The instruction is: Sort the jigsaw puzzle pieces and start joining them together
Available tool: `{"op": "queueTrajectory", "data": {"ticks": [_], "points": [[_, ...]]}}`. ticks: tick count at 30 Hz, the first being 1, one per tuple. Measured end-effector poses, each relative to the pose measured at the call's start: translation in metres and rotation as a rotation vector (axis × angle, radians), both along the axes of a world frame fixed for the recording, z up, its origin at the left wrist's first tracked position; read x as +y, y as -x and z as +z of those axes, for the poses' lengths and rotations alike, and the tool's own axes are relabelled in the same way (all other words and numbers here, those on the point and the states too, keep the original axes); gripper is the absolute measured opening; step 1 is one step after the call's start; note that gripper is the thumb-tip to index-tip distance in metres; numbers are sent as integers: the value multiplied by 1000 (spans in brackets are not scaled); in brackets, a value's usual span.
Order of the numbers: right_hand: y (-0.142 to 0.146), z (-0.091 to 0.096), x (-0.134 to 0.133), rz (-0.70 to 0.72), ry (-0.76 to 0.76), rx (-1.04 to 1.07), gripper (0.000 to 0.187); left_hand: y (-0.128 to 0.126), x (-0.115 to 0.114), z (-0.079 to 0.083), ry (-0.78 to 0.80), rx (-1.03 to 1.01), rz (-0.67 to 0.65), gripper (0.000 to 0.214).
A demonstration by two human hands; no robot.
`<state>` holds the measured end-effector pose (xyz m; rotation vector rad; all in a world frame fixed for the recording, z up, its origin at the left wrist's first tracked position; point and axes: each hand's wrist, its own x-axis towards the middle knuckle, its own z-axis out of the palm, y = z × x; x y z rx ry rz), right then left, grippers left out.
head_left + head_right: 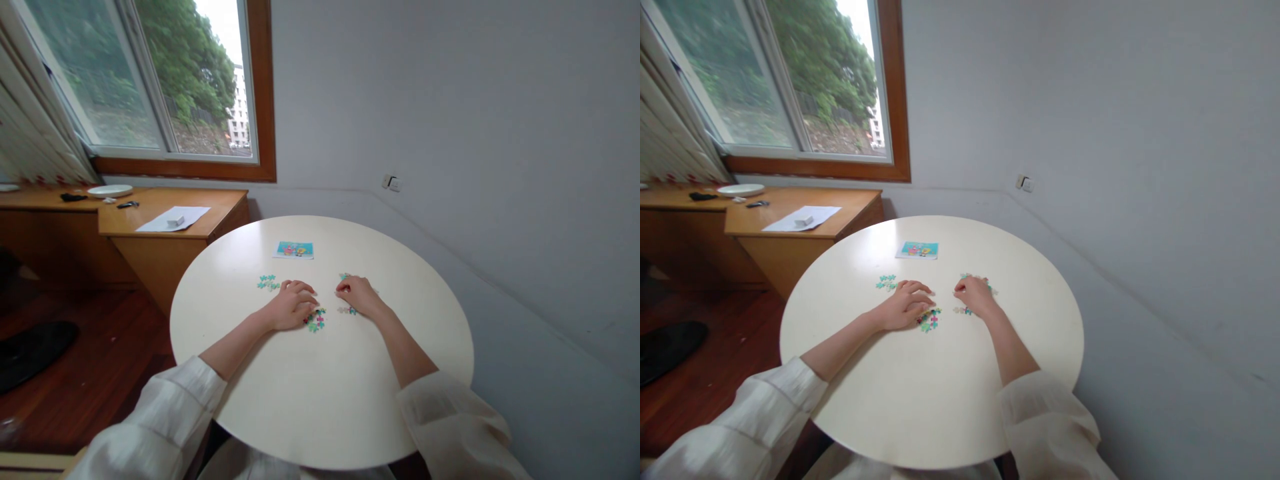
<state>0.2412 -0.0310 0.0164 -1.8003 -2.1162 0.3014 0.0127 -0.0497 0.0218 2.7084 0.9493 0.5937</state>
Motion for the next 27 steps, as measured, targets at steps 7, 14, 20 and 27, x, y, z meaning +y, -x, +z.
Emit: {"op": "queueTrajectory", "data": {"ticks": [7, 14, 20, 27], "points": [[3, -8, 4, 60, -58, 1, 17, 4, 11, -12, -37, -42, 73, 29], [9, -16, 6, 146, -59, 155, 18, 3, 10, -11, -51, -63, 93, 29], [10, -17, 7, 93, -107, 177, 10, 3, 10, -11, -38, -69, 104, 30], [4, -4, -1, 57, -96, 171, 13, 4, 14, -14, -38, -97, 114, 32]]}}
